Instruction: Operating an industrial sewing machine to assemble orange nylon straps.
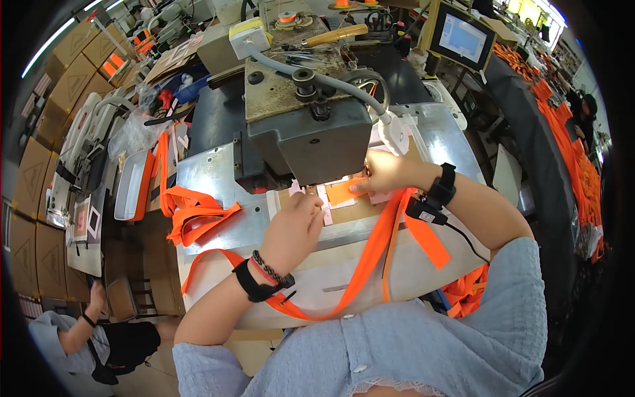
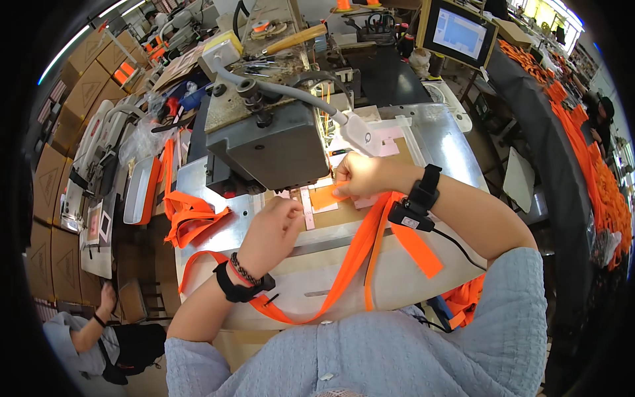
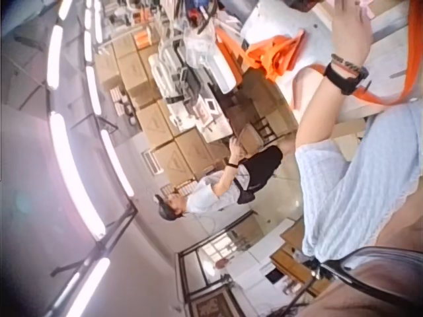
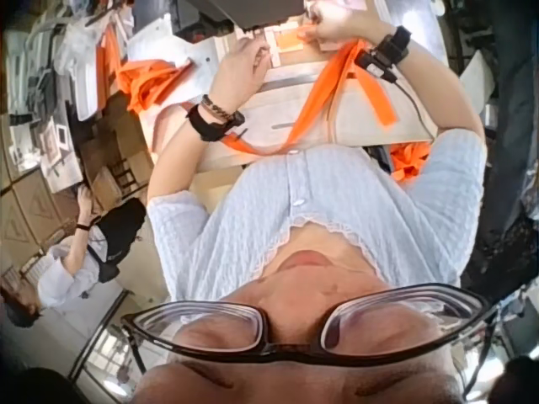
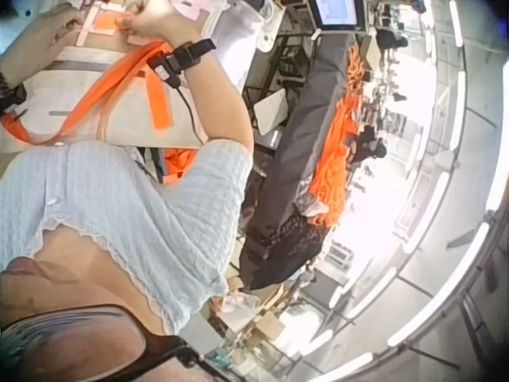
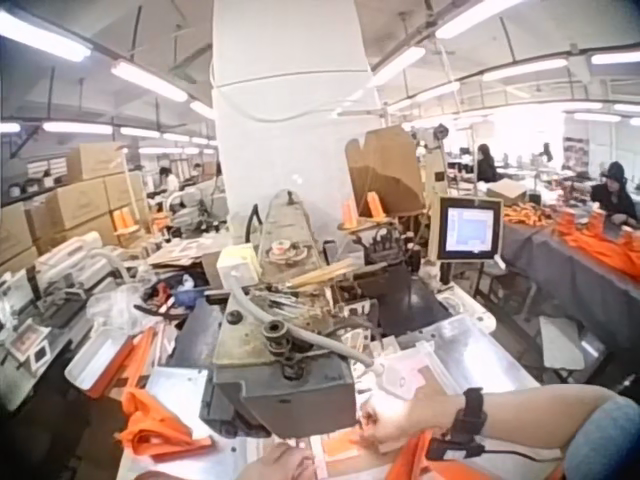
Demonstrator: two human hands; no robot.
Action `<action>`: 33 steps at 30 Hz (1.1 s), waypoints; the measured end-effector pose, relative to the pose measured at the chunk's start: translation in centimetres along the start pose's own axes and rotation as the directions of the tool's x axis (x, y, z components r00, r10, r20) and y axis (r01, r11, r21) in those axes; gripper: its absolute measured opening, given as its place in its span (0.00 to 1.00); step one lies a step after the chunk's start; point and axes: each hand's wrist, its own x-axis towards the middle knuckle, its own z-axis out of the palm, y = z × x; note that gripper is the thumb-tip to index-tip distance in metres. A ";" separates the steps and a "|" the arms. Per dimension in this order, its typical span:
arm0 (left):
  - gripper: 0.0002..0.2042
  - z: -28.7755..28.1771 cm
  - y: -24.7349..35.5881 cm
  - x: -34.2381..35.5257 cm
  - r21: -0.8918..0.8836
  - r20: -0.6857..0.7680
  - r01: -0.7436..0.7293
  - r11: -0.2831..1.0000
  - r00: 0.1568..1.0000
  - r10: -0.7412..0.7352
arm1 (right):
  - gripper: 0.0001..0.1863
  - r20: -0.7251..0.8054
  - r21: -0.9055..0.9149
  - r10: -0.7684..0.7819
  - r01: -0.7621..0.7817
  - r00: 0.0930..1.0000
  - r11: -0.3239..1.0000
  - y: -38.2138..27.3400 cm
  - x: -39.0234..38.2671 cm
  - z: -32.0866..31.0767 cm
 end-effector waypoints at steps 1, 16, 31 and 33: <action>0.14 0.2 0.0 -0.4 0.066 -0.025 -0.125 0.990 0.992 0.127 | 0.15 0.000 0.044 0.029 -0.029 1.000 0.999 0.0 0.2 0.0; 0.36 2.3 0.7 0.1 0.412 0.150 -0.233 0.881 0.971 0.187 | 0.17 -0.050 0.013 -0.013 0.014 0.999 1.000 -0.2 1.1 0.5; 0.37 2.8 0.7 0.0 0.445 0.134 -0.238 0.863 0.971 0.199 | 0.17 -0.060 -0.058 0.062 -0.066 0.996 0.996 -0.2 1.2 0.7; 0.37 2.5 1.0 0.1 0.438 0.158 -0.218 0.872 0.974 0.164 | 0.17 -0.069 -0.079 0.064 -0.069 0.996 0.994 -0.3 1.2 0.8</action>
